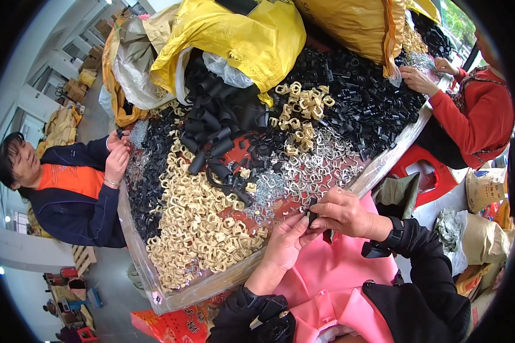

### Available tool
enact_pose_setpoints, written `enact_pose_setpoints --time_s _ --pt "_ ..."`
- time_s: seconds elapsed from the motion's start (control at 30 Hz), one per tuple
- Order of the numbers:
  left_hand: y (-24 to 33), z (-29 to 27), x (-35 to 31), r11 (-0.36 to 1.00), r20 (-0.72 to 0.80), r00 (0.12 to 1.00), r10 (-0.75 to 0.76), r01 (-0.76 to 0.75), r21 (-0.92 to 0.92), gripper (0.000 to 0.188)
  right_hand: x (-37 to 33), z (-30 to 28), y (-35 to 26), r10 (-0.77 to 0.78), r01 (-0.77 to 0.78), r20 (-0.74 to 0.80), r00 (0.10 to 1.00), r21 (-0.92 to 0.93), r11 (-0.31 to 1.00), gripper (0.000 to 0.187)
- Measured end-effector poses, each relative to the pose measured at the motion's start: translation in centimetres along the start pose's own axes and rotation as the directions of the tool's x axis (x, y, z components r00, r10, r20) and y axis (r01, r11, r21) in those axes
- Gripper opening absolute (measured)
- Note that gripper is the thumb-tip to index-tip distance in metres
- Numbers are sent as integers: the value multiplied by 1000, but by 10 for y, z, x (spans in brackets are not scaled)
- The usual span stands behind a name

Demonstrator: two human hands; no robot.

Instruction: The person assembles components by hand, picking up a black plastic housing, inserting a small metal clip, and then fitting a beige plastic clip into the assembly. This process is repeated for each set of parts, with the finished assemblies placed back onto the table.

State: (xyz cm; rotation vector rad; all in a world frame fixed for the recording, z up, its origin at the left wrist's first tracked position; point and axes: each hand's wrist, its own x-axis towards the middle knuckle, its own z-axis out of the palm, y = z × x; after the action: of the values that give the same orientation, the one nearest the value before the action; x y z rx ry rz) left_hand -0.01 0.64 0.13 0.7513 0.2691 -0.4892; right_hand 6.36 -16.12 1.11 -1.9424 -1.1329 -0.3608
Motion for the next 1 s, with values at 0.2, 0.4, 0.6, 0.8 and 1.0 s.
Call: enact_pose_setpoints --time_s 0.2,0.4,0.6,0.8,1.0 --pt "-2 -5 1 999 28 999 -20 19 42 26 0 1 4 -72 73 14 997 -54 996 32" --pt "9 -8 -5 996 27 999 42 -44 78 26 11 2 2 -168 170 41 985 -34 985 32" --pt "26 -40 -26 970 -75 967 242 -240 36 26 52 10 12 -137 136 98 986 13 991 24" --pt "46 -69 -57 883 -236 853 466 -465 65 22 103 62 4 -219 234 282 934 -19 972 17" --pt "51 -71 -66 873 -287 829 481 -483 68 19 161 124 51 126 -55 224 966 -300 952 24"
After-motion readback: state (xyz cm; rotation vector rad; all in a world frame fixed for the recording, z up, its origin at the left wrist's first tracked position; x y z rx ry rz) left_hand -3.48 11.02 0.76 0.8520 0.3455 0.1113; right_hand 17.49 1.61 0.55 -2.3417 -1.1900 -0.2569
